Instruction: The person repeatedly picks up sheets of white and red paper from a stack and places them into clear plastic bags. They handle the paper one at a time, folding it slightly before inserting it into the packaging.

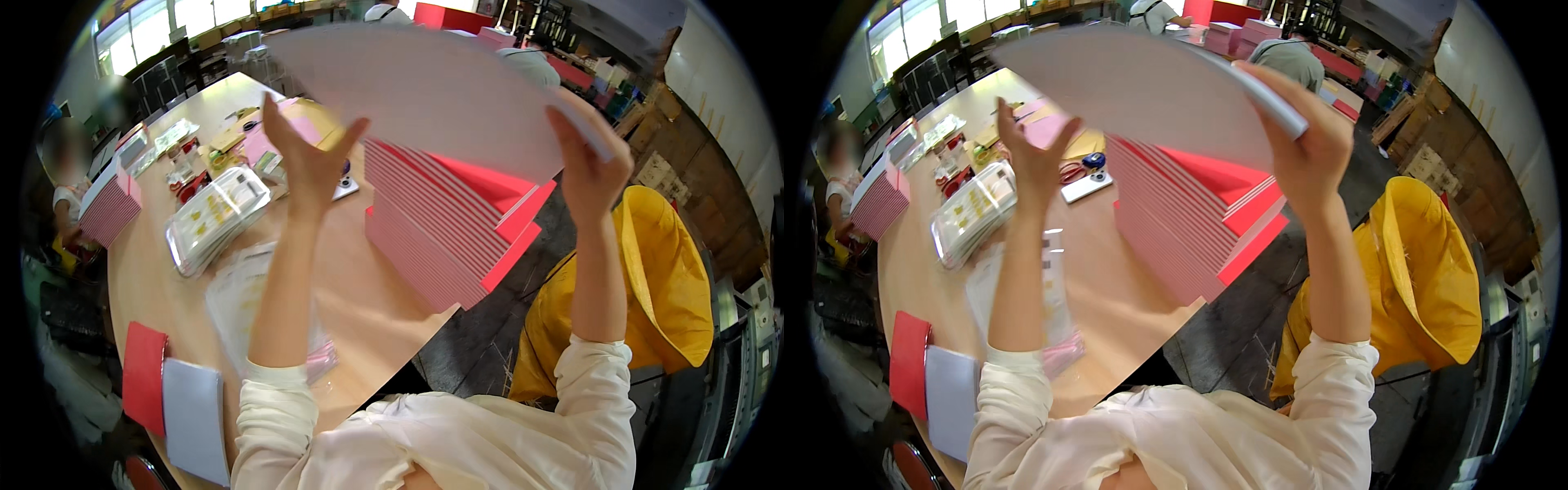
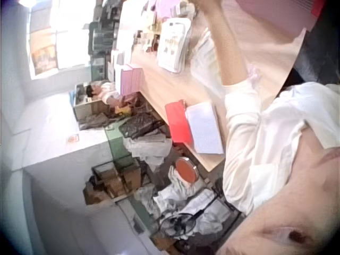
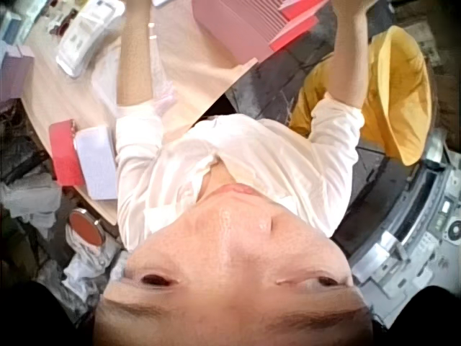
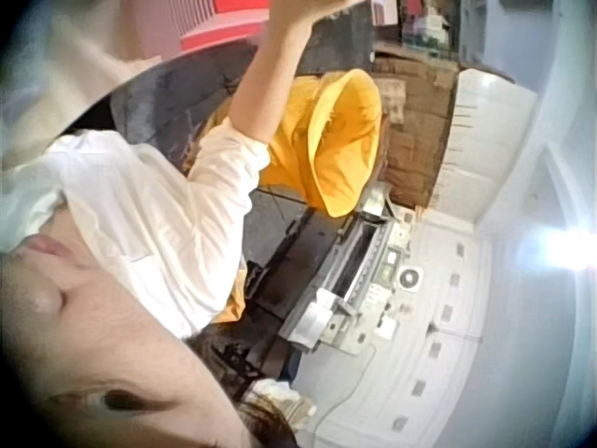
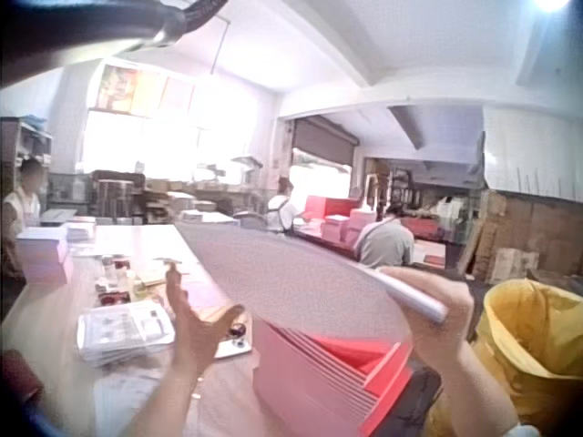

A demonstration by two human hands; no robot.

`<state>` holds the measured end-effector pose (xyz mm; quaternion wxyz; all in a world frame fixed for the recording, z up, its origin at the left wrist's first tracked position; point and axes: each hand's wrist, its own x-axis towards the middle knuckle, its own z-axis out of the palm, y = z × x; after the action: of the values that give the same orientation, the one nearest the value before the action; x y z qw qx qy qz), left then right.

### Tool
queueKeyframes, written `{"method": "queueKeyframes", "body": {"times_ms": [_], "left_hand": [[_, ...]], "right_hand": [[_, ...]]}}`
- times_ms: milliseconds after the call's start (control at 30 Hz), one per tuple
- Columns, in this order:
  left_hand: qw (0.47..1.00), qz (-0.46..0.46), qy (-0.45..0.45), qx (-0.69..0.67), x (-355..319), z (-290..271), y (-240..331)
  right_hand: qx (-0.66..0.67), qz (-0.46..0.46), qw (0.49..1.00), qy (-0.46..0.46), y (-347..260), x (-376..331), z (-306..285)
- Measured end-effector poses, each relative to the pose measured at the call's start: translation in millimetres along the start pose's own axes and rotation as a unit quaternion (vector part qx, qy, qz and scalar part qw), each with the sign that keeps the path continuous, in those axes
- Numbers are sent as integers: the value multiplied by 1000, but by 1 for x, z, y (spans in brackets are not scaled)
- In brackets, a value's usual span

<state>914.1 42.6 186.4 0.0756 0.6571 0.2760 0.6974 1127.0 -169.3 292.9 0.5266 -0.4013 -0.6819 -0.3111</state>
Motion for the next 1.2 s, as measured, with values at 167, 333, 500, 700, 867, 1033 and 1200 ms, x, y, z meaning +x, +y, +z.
{"method": "queueKeyframes", "body": {"times_ms": [167, 333, 500, 700, 867, 1033, 1200], "left_hand": [[968, -139, -122, -169, 15, -134, 35], [953, -253, -153, -63, -52, -242, -2], [964, -254, -78, -2, -169, -293, -61], [949, -312, -33, -32, -262, -298, -87], [946, -318, -58, -31, -286, -308, -99], [949, -312, -46, -20, -275, -293, -97], [915, -370, -119, -107, -271, -292, -113]], "right_hand": [[284, 254, 925, 9, -47, -7, 24], [342, 384, 855, -72, -98, -100, 82], [388, 403, 821, -116, -140, -224, 158], [396, 408, 803, -178, -145, -300, 186], [449, 368, 769, -267, -127, -326, 193], [385, 201, 843, -317, -114, -317, 197], [304, 275, 852, -325, -118, -283, 153]]}}
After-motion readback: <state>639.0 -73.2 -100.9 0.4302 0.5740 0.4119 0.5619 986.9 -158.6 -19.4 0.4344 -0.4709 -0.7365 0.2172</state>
